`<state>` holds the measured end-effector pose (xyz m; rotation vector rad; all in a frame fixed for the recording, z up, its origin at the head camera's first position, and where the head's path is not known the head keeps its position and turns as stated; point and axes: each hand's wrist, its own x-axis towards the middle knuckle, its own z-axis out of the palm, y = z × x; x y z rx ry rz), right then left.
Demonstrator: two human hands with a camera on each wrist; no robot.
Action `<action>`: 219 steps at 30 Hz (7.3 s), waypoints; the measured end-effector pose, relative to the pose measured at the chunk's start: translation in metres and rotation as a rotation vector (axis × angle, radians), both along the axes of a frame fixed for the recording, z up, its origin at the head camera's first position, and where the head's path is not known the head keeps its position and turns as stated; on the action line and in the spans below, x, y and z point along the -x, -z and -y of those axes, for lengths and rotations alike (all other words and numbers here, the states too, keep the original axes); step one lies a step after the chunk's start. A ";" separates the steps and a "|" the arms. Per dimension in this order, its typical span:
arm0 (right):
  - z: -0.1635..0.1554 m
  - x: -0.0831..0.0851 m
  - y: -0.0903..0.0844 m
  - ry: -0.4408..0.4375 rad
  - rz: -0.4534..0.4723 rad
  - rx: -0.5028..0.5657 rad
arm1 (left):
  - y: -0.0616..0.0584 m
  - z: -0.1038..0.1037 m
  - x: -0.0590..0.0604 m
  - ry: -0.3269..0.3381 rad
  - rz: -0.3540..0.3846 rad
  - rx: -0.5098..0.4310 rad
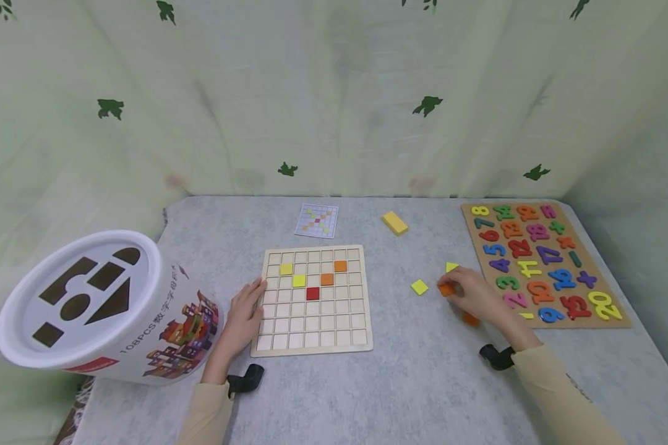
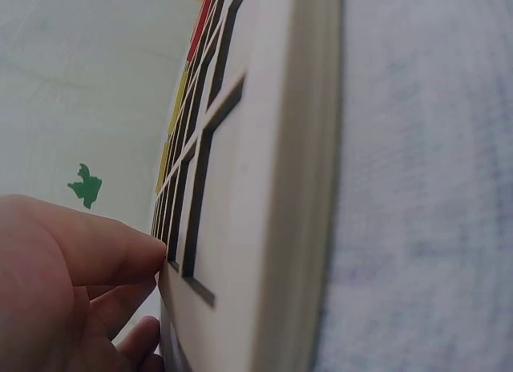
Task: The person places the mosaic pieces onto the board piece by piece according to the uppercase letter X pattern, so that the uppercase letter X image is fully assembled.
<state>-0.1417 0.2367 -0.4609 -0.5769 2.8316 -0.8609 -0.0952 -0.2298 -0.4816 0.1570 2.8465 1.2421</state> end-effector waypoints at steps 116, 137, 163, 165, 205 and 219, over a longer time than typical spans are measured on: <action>0.198 -0.001 -0.009 -0.319 0.031 0.029 | -0.003 -0.001 -0.001 -0.004 0.032 -0.020; 0.141 -0.002 -0.024 -0.157 0.091 0.159 | -0.001 -0.001 0.001 0.007 0.033 -0.018; -0.019 -0.048 0.004 0.022 -0.024 0.033 | -0.002 0.003 0.000 0.004 0.041 -0.015; -0.012 -0.046 0.004 0.015 -0.061 0.018 | -0.002 0.003 0.000 0.004 0.039 -0.016; 0.287 -0.019 -0.006 -0.538 -0.113 -0.041 | -0.002 0.001 0.000 0.003 0.007 0.004; 0.164 0.003 -0.011 -0.224 0.035 0.269 | 0.001 0.000 -0.001 -0.025 0.049 0.005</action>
